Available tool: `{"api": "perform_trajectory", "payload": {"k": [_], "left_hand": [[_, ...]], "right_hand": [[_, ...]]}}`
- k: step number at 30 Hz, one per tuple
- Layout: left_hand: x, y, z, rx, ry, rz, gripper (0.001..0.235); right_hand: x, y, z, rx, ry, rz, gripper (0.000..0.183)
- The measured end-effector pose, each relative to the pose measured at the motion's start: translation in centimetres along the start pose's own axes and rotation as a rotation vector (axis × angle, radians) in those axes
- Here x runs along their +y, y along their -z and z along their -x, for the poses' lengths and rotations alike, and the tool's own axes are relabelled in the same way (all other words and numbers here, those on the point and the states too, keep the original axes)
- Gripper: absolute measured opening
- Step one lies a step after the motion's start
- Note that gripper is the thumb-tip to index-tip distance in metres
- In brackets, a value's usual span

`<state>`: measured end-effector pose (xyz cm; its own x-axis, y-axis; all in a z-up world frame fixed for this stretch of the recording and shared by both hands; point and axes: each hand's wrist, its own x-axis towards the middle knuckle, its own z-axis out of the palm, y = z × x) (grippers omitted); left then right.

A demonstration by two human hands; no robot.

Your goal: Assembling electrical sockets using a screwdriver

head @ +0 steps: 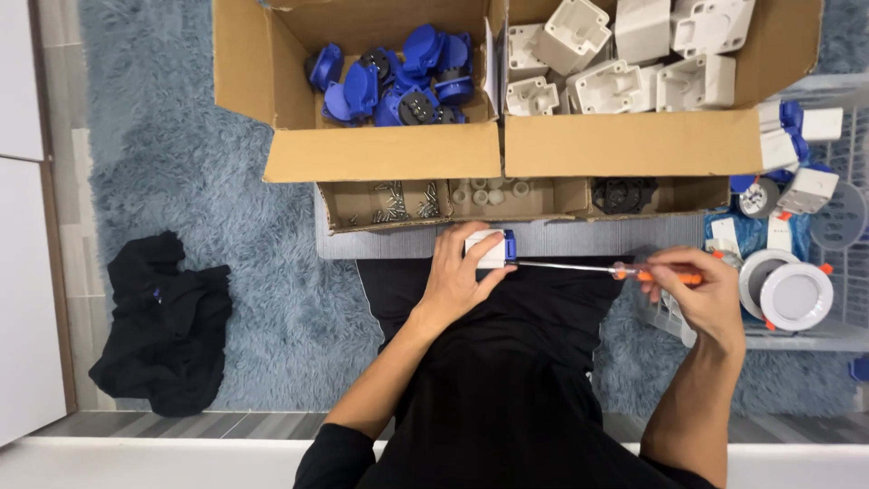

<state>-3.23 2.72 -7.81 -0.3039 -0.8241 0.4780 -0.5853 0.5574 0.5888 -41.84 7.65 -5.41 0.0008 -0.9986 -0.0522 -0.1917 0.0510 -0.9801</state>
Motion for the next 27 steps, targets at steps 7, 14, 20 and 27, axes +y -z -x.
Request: {"api": "perform_trajectory", "payload": {"k": [7,14,20,27], "left_hand": [[-0.1,0.7,-0.5,-0.014,-0.039,0.054,0.061],[2.4,5.1,-2.3,-0.058,-0.079,0.067,0.059],[2.9,7.5,-3.1,-0.041,-0.097,0.06,0.057],[2.6,8.2,-2.5,-0.025,-0.107,0.054,0.06]], "right_hand": [[-0.1,0.6,0.3,-0.013,0.066,-0.105,0.019],[-4.8,-0.9,0.1,-0.019,0.022,0.123,0.031],[-3.7,-1.2,-0.1,0.035,0.122,0.018,0.013],[-5.0,-1.7,-0.7,0.031,0.278,0.072,0.018]]}}
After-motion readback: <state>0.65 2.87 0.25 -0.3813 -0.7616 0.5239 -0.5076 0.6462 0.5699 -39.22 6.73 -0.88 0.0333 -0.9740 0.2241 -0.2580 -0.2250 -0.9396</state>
